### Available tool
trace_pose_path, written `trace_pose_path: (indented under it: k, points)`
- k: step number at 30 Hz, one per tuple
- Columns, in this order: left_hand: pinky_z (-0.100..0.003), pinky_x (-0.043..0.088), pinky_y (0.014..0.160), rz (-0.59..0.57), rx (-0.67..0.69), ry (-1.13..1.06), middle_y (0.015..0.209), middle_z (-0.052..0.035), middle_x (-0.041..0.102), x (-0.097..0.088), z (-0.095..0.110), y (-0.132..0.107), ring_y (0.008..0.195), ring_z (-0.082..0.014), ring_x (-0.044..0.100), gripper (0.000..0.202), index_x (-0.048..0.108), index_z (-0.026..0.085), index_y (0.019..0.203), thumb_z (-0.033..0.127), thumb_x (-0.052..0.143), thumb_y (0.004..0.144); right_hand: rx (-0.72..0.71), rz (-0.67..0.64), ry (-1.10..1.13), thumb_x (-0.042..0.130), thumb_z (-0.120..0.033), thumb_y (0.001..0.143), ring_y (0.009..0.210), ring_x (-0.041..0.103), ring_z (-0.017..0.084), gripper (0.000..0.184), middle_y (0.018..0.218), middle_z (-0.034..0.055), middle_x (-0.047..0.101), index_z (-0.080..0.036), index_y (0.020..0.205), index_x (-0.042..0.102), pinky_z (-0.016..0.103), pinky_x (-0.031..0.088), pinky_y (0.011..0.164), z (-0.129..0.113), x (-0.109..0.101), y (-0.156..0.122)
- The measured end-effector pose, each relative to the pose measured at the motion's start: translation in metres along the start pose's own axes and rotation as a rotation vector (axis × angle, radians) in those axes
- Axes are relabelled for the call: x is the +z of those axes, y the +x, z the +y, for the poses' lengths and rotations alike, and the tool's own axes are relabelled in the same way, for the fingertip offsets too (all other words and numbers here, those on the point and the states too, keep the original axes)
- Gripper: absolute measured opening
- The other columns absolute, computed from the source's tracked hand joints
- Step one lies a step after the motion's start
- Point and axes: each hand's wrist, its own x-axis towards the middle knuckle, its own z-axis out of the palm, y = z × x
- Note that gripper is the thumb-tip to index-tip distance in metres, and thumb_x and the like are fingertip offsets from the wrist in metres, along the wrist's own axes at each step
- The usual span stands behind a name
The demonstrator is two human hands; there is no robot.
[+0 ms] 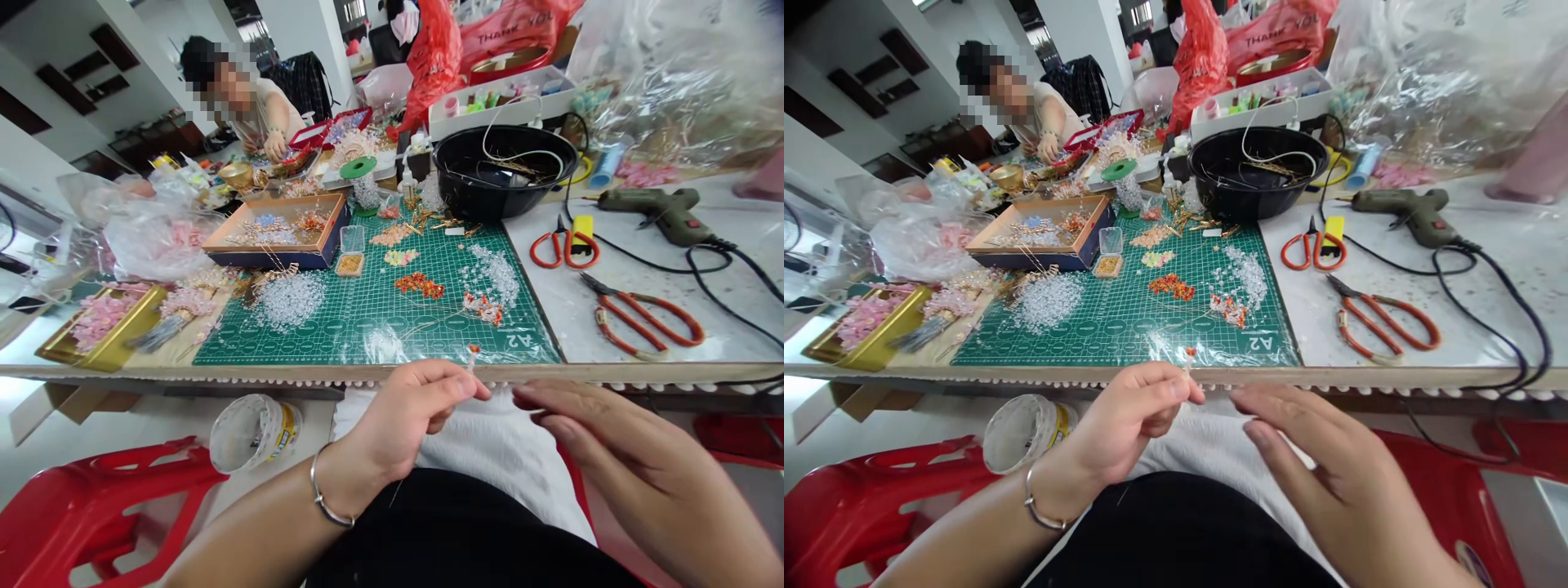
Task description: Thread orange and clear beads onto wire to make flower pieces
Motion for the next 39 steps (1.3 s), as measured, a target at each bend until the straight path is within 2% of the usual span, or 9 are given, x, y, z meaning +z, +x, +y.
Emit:
trace_pose_path:
  k: [5,11,13,17,22,26,30,35,39]
  points:
    - [-0.024,0.031,0.059,-0.099,-0.065,0.175,0.061,0.0027,0.055,0.003,-0.011,0.003,0.060,-0.0088,0.042,0.023,0.076,0.015,0.075,0.038,0.075,0.081,-0.082,0.023,0.208,0.066,-0.024,0.093,0.101,0.074,0.019,0.021,0.108,0.0021,0.078,-0.034,0.106,0.078,0.026,0.060,0.087,-0.018,0.011,0.022]
    - [-0.029,0.046,0.078,-0.381,-0.237,0.659,0.084,-0.0016,0.073,-0.014,-0.029,0.008,0.081,-0.0177,0.064,0.021,0.078,0.018,0.085,0.037,0.069,0.085,0.448,-0.020,0.855,0.064,-0.043,0.094,0.052,0.057,0.014,0.021,0.057,-0.0001,0.059,-0.027,0.088,0.077,0.024,0.052,0.051,-0.001,0.011,0.010]
    - [-0.031,0.048,0.083,-0.363,-0.083,0.932,0.092,-0.0037,0.075,-0.017,-0.021,0.003,0.088,-0.0199,0.066,0.024,0.078,0.019,0.097,0.038,0.064,0.090,0.585,-0.084,0.890,0.064,-0.050,0.092,0.048,0.044,0.012,0.028,0.054,-0.0026,0.048,-0.024,0.086,0.074,0.022,0.041,0.044,0.001,0.012,0.008]
    - [-0.035,0.046,0.101,-0.121,0.550,1.178,0.127,-0.0111,0.067,-0.013,0.017,-0.013,0.116,-0.0222,0.061,0.043,0.061,0.019,0.133,0.037,0.063,0.094,0.655,-0.288,0.626,0.064,-0.062,0.086,0.052,0.037,0.011,0.041,0.058,-0.0036,0.044,-0.023,0.075,0.065,0.021,0.037,0.046,-0.016,0.016,0.018]
    - [-0.027,0.049,0.075,-0.265,0.890,1.295,0.087,-0.0040,0.071,-0.005,0.040,-0.011,0.077,-0.0135,0.063,0.011,0.070,0.013,0.095,0.019,0.060,0.096,0.620,-0.359,0.619,0.065,-0.070,0.080,0.051,0.032,0.011,0.052,0.056,-0.0053,0.039,-0.022,0.064,0.053,0.021,0.035,0.046,-0.029,0.025,0.031]
    - [-0.025,0.049,0.074,-0.267,0.980,1.175,0.082,-0.0014,0.073,-0.011,0.053,0.024,0.076,-0.0123,0.064,0.010,0.071,0.015,0.088,0.019,0.064,0.094,0.684,-0.253,0.686,0.060,-0.068,0.087,0.053,0.027,0.010,0.049,0.059,-0.0066,0.035,-0.022,0.069,0.052,0.020,0.031,0.047,-0.013,0.029,0.021]
    - [-0.028,0.049,0.077,0.069,0.755,1.366,0.088,-0.0014,0.072,-0.023,0.085,0.091,0.086,-0.0151,0.065,0.022,0.073,0.019,0.081,0.024,0.058,0.096,0.706,-0.215,0.746,0.060,-0.061,0.090,0.055,0.031,0.011,0.043,0.062,-0.0061,0.038,-0.022,0.074,0.053,0.020,0.033,0.049,-0.003,0.026,0.009]
    - [-0.035,0.048,0.079,0.015,0.598,1.588,0.094,-0.0060,0.072,-0.029,0.094,0.175,0.089,-0.0219,0.064,0.021,0.077,0.019,0.089,0.018,0.055,0.093,0.617,-0.353,0.638,0.048,-0.057,0.098,0.055,0.043,0.012,0.041,0.061,-0.0032,0.050,-0.023,0.074,0.051,0.021,0.042,0.053,-0.007,0.015,0.013]
    - [-0.036,0.048,0.079,-0.027,0.562,1.600,0.084,-0.0074,0.069,-0.027,0.083,0.201,0.084,-0.0224,0.062,0.020,0.073,0.016,0.074,0.015,0.060,0.088,0.565,-0.225,0.581,0.049,-0.056,0.097,0.056,0.041,0.013,0.039,0.064,-0.0037,0.045,-0.024,0.074,0.050,0.020,0.042,0.051,-0.006,0.014,0.019]
